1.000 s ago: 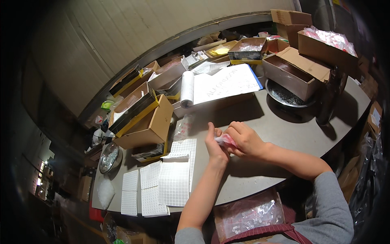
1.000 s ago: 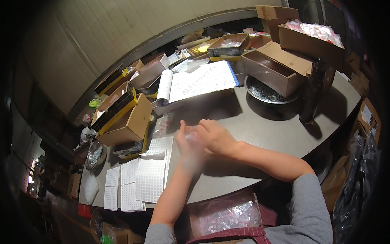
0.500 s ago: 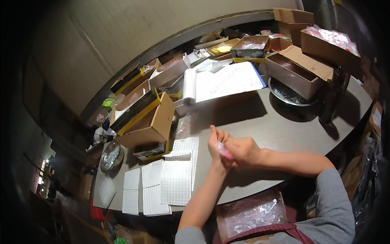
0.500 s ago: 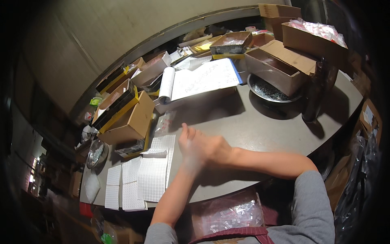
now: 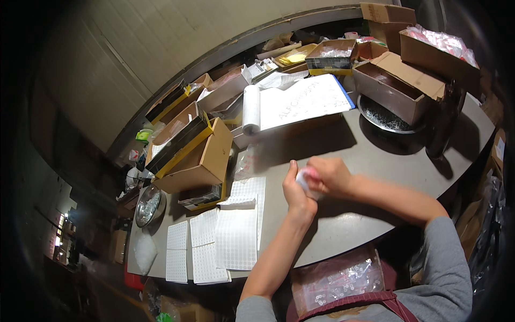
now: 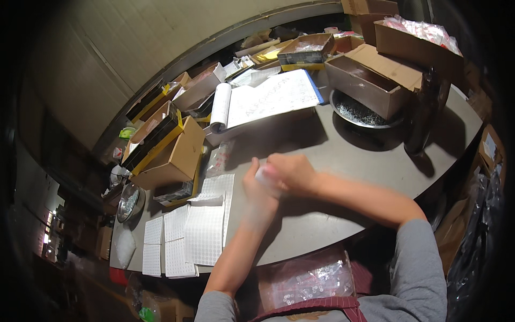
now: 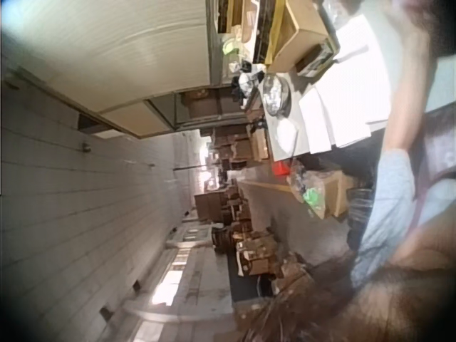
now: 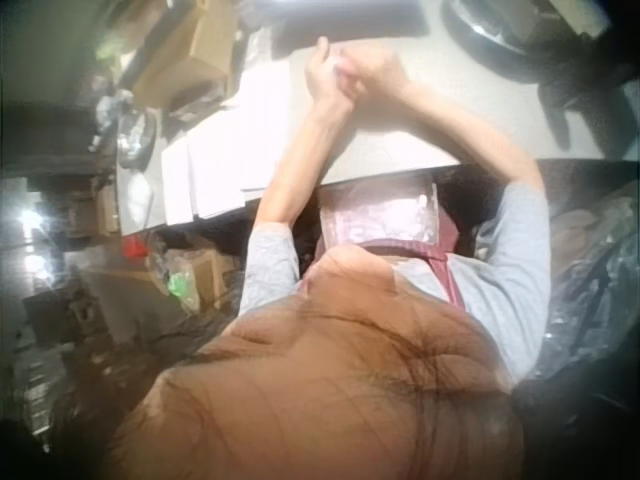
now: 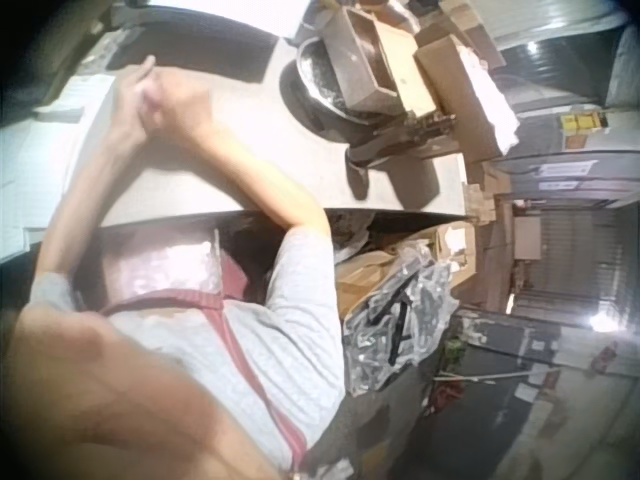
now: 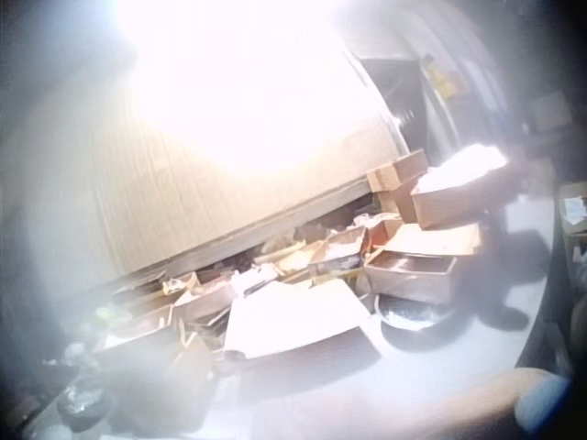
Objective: The person peels small circular stickers from a sheet and places them onto small clear plastic bags on a cluttered workbench. The person repeatedly picks up bags, applies a sticker, and sets them aside while handling sticker sheets and plastic bags.
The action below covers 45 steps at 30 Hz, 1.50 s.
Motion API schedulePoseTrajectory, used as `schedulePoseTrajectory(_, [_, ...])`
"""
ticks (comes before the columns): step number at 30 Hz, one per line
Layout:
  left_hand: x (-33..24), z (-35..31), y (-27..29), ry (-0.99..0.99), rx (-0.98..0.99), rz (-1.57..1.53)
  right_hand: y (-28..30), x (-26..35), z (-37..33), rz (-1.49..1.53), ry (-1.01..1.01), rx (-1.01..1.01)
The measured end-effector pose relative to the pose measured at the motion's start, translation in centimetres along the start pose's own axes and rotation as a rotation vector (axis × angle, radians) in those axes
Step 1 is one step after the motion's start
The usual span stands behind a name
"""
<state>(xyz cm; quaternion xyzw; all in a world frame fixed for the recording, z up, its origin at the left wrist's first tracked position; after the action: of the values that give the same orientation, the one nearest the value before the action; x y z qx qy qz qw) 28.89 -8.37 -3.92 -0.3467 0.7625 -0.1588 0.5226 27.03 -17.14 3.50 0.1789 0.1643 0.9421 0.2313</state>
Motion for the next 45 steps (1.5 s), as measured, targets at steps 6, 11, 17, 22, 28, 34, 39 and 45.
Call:
schedulePoseTrajectory(6, [-0.6, 1.9, 0.7, 0.005, 0.451, -0.046, -0.1, 5.6, -0.5, 0.079, 0.211, -0.041])
schedulePoseTrajectory(11, [-0.6, -0.3, -1.1, -0.056, 0.098, -0.037, 1.4, 1.7, 0.6, -0.062, 0.162, -0.078])
schedulePoseTrajectory(17, [-1.1, 0.5, 0.2, -0.068, 0.379, -0.034, 0.2, 6.4, -0.1, 0.046, 0.26, -0.014])
schedulePoseTrajectory(22, [-2.0, -1.4, -0.7, -0.179, 0.17, 0.044, 1.2, 2.9, -0.4, -0.039, 0.085, -0.075])
schedulePoseTrajectory(28, [0.0, 0.5, 0.6, -0.007, 0.084, -0.017, 0.3, 0.1, 0.9, 0.042, 0.133, 0.018])
schedulePoseTrajectory(34, [-1.4, 3.0, 1.2, 0.008, 0.17, -0.035, 3.4, -9.0, 1.3, 0.003, -0.401, -0.024])
schedulePoseTrajectory(39, [-1.6, 4.8, 3.6, -0.027, 0.083, -0.032, 3.7, -10.8, 0.6, 0.192, -0.587, -0.066])
schedulePoseTrajectory(45, [-7.6, 5.2, 5.4, -0.467, -0.121, 0.496, 2.3, -12.1, -0.9, 0.759, -1.061, 0.079])
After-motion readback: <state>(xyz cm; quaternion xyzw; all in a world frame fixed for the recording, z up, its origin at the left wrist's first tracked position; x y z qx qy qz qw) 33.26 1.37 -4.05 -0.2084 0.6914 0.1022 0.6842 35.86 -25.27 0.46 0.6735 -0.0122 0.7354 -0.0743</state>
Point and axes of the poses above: each hand's wrist, its own z-axis towards the middle knuckle, its own y-axis out of the back of the hand, x = y × z, the point moved 10 cm from there along z, towards the middle knuckle, and after that the axes turned 9 degrees about -x, right-handed, at the moved point
